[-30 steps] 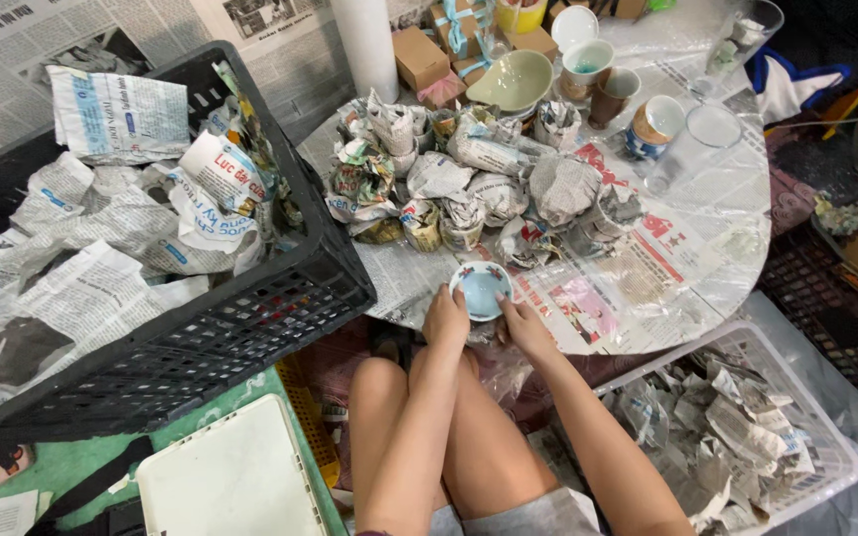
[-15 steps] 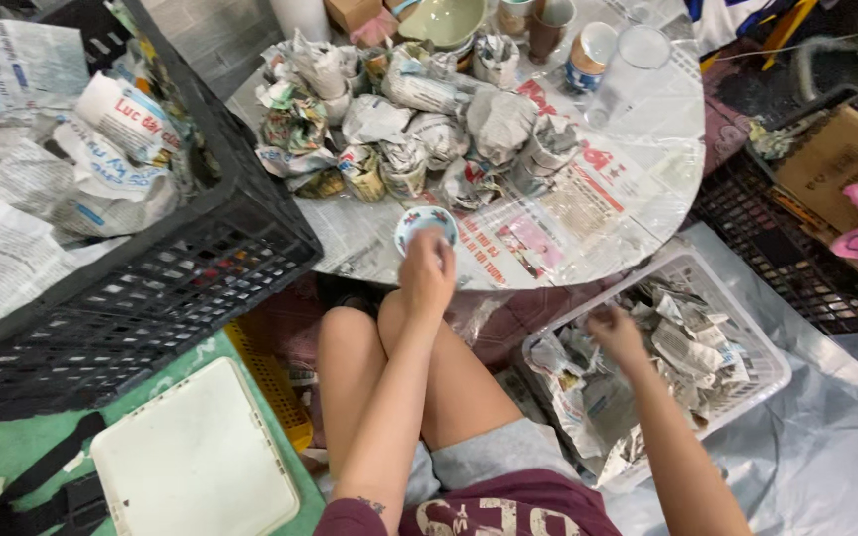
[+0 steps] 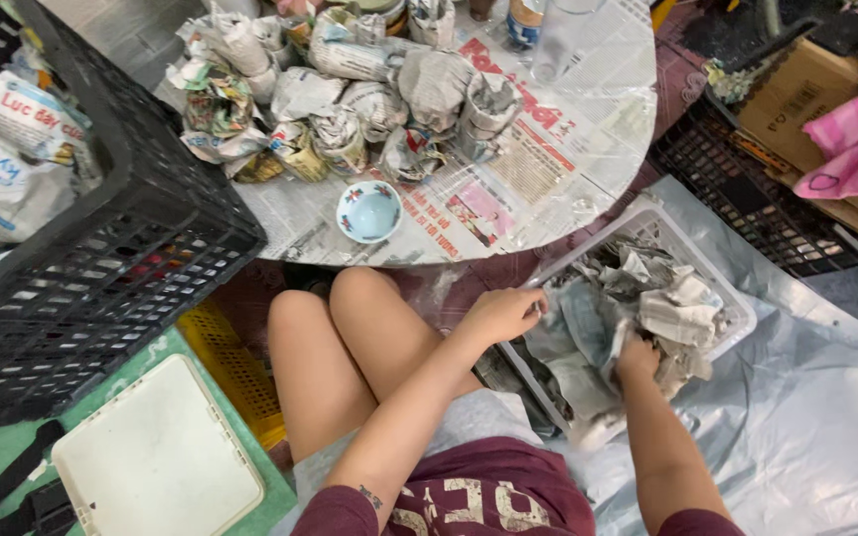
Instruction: The person sits on the floor and wraps small ceramic items, including cups and bowls, in newspaper. They fold the paper around each item and place the wrapped bundles into a black crate or onto a nearby table.
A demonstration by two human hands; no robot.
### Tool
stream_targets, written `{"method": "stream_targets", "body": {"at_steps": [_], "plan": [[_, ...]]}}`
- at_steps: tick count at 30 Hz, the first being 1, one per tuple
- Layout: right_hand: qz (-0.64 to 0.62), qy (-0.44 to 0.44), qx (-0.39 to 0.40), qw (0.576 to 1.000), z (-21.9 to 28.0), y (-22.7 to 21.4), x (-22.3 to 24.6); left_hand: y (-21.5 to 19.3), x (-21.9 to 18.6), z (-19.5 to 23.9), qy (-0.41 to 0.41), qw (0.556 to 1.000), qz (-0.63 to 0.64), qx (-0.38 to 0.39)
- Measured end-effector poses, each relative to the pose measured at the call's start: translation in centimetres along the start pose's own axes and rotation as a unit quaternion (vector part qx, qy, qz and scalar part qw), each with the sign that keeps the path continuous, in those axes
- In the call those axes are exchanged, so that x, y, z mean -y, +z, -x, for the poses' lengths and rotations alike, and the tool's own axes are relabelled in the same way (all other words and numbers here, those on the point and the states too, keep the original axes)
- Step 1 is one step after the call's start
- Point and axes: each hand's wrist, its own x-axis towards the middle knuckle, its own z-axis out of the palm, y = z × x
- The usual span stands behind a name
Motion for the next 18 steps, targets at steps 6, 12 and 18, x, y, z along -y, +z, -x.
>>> {"method": "stream_targets", "body": {"at_steps": [6, 12, 18], "plan": [[-0.372, -0.027, -0.152, 0.915, -0.7, -4.4, -1.5, 7.2, 2.3, -0.1, -0.034, 0.997, -0.014, 0.06], [-0.365, -0.092, -0.275, 0.885, -0.5, -8.6, -2.5, 11.2, 4.6, 1.4, -0.068, 0.975, -0.083, 0.195], [-0.32, -0.305, -0.331, 0.833, 2.6, -9.9, -3.5, 10.0, 6.8, 2.1, -0.128, 0.971, -0.102, 0.177]]}}
